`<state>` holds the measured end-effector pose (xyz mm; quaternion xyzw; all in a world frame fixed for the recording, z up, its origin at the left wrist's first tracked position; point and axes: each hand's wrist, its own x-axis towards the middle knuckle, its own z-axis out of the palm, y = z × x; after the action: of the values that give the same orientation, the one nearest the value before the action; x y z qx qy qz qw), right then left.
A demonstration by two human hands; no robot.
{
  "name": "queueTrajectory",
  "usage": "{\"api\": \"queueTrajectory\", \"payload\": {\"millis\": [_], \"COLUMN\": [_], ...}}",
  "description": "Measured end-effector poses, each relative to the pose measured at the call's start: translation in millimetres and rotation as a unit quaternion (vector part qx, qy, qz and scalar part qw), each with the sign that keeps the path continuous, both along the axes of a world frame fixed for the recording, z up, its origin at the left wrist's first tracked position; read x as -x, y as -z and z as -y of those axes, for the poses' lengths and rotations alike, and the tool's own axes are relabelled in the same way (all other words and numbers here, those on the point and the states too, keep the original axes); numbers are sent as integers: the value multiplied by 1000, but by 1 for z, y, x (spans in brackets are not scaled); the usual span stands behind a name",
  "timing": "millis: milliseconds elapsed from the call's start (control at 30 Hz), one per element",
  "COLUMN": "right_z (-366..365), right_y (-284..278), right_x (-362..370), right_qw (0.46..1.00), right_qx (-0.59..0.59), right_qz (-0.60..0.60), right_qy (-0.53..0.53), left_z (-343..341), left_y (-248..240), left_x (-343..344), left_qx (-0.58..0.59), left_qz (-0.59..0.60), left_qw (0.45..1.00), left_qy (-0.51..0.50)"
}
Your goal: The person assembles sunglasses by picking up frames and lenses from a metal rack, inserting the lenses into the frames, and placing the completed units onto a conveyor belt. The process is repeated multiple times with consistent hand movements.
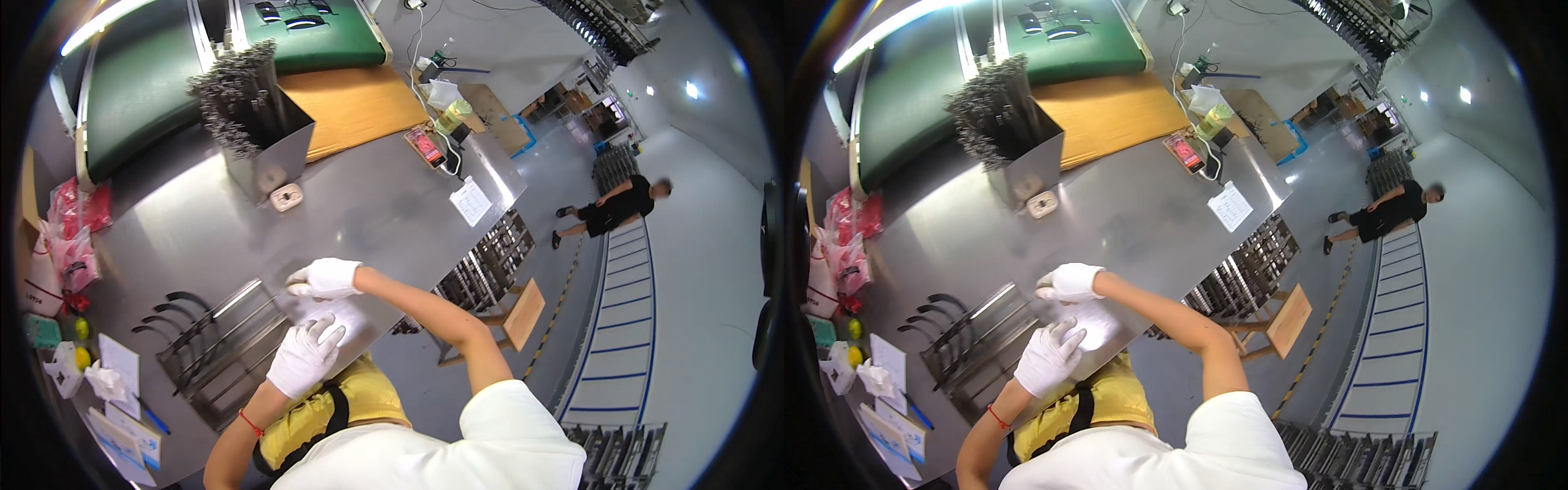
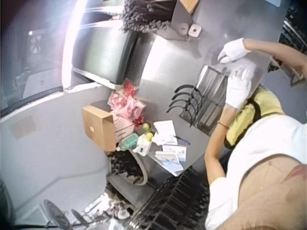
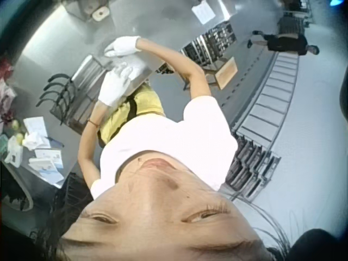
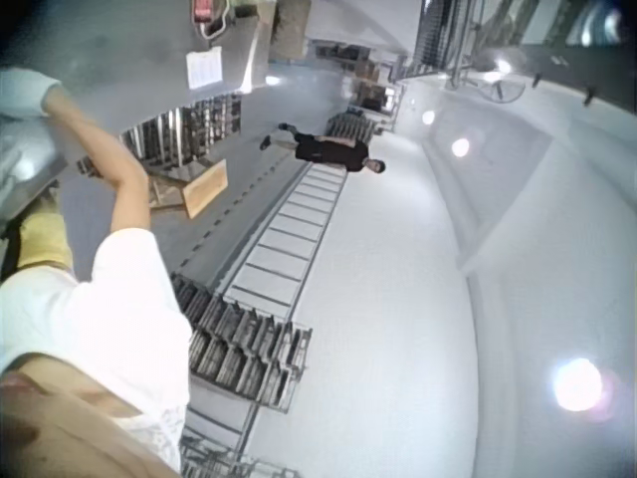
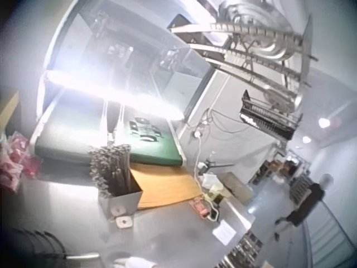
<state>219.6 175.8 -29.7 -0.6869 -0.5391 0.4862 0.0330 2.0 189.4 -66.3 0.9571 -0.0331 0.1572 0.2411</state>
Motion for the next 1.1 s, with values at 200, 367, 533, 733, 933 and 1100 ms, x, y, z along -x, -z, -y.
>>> {"api": "queueTrajectory", "payload": {"millis": [200,367,533,733,933,1100], "right_z": [88,128,72,-79,-273,-396], "right_y": [18,88,150,150,79,22], "right_x": [-208,-372,-457,-522,-602,-616], "right_qw": [988,816,788,756,627,695], "right_qx": [1,-171,-178,-410,-667,-596], "right_qz": [157,507,544,436,382,395], "right_qy": [-4,218,227,264,128,76], "left_z": [56,81,64,7,-48,-63], "left_y": [54,94,119,132,126,121], "left_x": [-122,-238,-312,-394,-469,-479], "left_qx": [54,66,29,-10,46,75], "left_qz": [-123,-97,-113,-65,-65,-79], "left_qw": [989,980,958,978,988,986], "left_qy": [-56,-162,-261,-197,-131,-127]}}
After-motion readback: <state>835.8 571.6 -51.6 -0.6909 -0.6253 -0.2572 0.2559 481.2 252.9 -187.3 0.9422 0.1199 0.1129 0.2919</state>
